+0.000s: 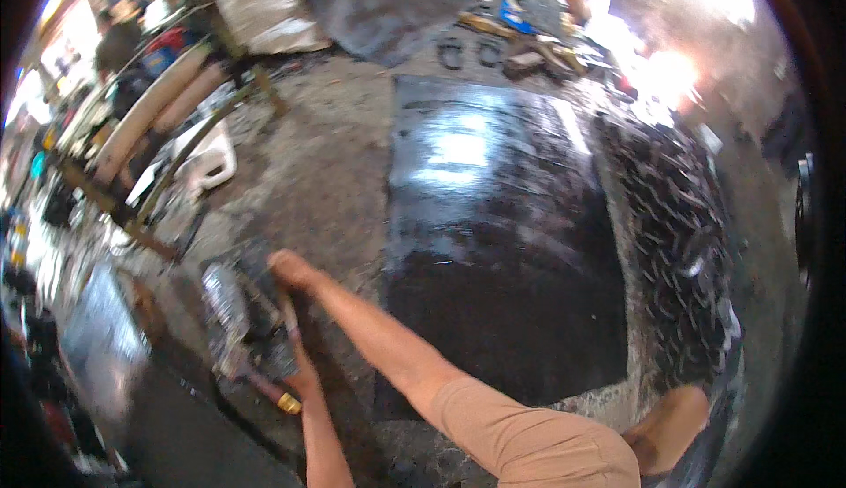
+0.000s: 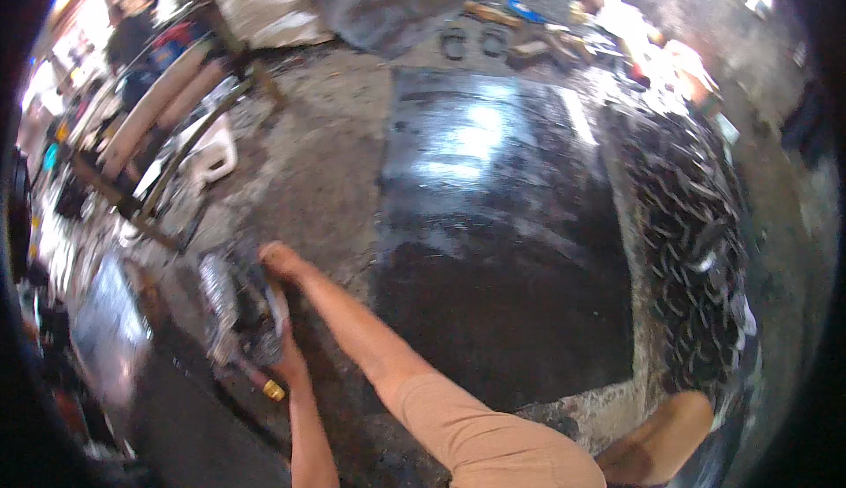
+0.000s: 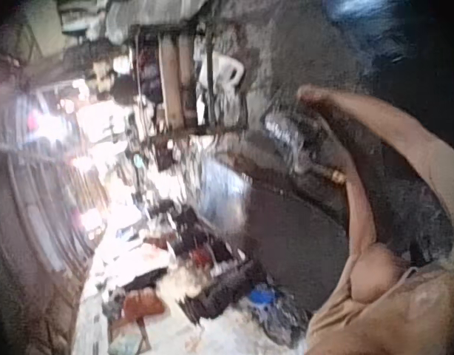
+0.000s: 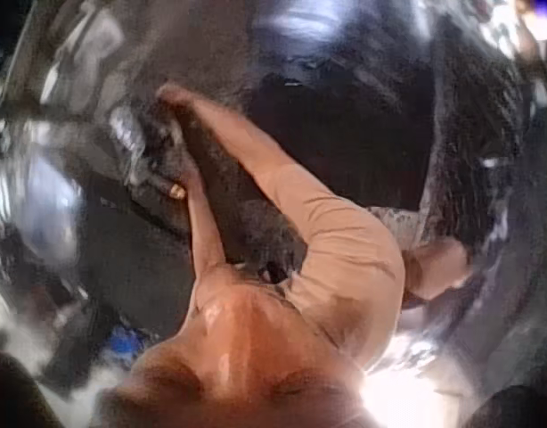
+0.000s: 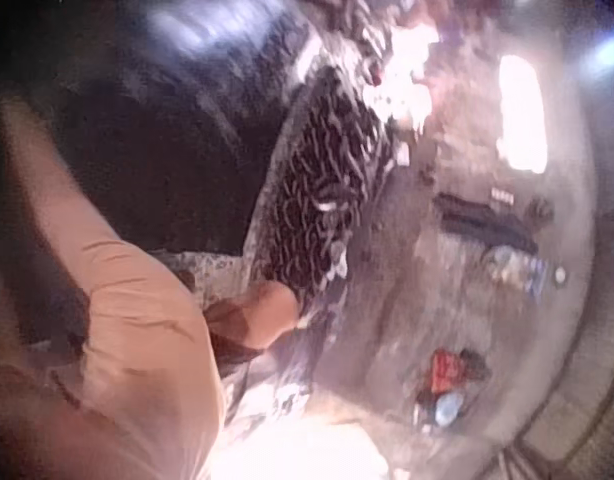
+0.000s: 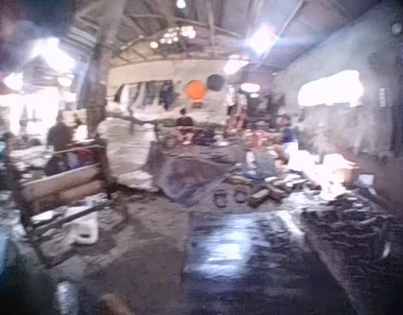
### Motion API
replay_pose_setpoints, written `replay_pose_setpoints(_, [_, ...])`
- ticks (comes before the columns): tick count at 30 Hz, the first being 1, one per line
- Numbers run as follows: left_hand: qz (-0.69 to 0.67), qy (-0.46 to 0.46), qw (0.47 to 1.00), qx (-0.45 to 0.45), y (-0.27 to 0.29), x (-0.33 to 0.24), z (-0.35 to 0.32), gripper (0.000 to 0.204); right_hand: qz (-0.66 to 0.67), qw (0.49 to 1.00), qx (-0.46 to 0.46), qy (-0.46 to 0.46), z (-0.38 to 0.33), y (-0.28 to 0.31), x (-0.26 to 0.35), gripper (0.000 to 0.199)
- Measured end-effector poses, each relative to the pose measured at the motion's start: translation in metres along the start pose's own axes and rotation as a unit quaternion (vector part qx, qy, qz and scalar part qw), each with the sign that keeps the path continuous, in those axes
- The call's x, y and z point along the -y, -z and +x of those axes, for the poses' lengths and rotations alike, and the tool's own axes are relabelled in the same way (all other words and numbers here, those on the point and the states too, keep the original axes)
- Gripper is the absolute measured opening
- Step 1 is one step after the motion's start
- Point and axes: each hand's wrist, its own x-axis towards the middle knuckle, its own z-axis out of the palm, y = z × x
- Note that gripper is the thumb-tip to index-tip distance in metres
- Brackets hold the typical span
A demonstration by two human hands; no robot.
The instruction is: The person applies a dark liquid and a yellowish substance to a large black rubber sheet using a cloth and a brush. They spread the substances evenly across the surface and then lift and move the sheet within the workshop.
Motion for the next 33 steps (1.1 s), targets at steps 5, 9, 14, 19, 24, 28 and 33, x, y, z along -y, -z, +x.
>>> replay_pose_setpoints(5, [-0.081, 0.369, 0.891, 0.252, 0.027, -0.001, -0.022, 0.061, -0.028, 0.999, -0.006, -0.026, -0.074, 0.037, 0.01, 0.017])
replay_pose_setpoints(9, [0.019, 0.289, 0.928, 0.234, 0.153, 0.048, 0.023, 0.069, 0.062, 0.964, 0.135, -0.221, -0.05, 0.005, 0.109, 0.018])
replay_pose_setpoints(14, [-0.075, 0.396, 0.872, 0.278, 0.104, -0.031, -0.018, 0.066, 0.144, 0.929, -0.061, -0.336, -0.17, 0.085, 0.139, 0.024])
replay_pose_setpoints(19, [-0.056, 0.441, 0.859, 0.255, 0.119, -0.153, -0.017, 0.063, 0.263, 0.906, -0.14, -0.301, -0.199, 0.132, 0.286, 0.043])
replay_pose_setpoints(24, [-0.057, 0.454, 0.847, 0.27, 0.085, -0.326, 0.037, 0.06, 0.253, 0.909, -0.228, -0.241, -0.126, 0.22, 0.526, 0.045])
replay_pose_setpoints(28, [-0.058, 0.453, 0.839, 0.296, 0.031, -0.443, 0.11, 0.058, 0.252, 0.904, -0.263, -0.224, -0.065, 0.283, 0.651, 0.039])
replay_pose_setpoints(33, [-0.082, 0.433, 0.837, 0.326, -0.06, -0.533, 0.221, 0.055, 0.328, 0.857, -0.284, -0.277, 0.024, 0.35, 0.72, 0.034])
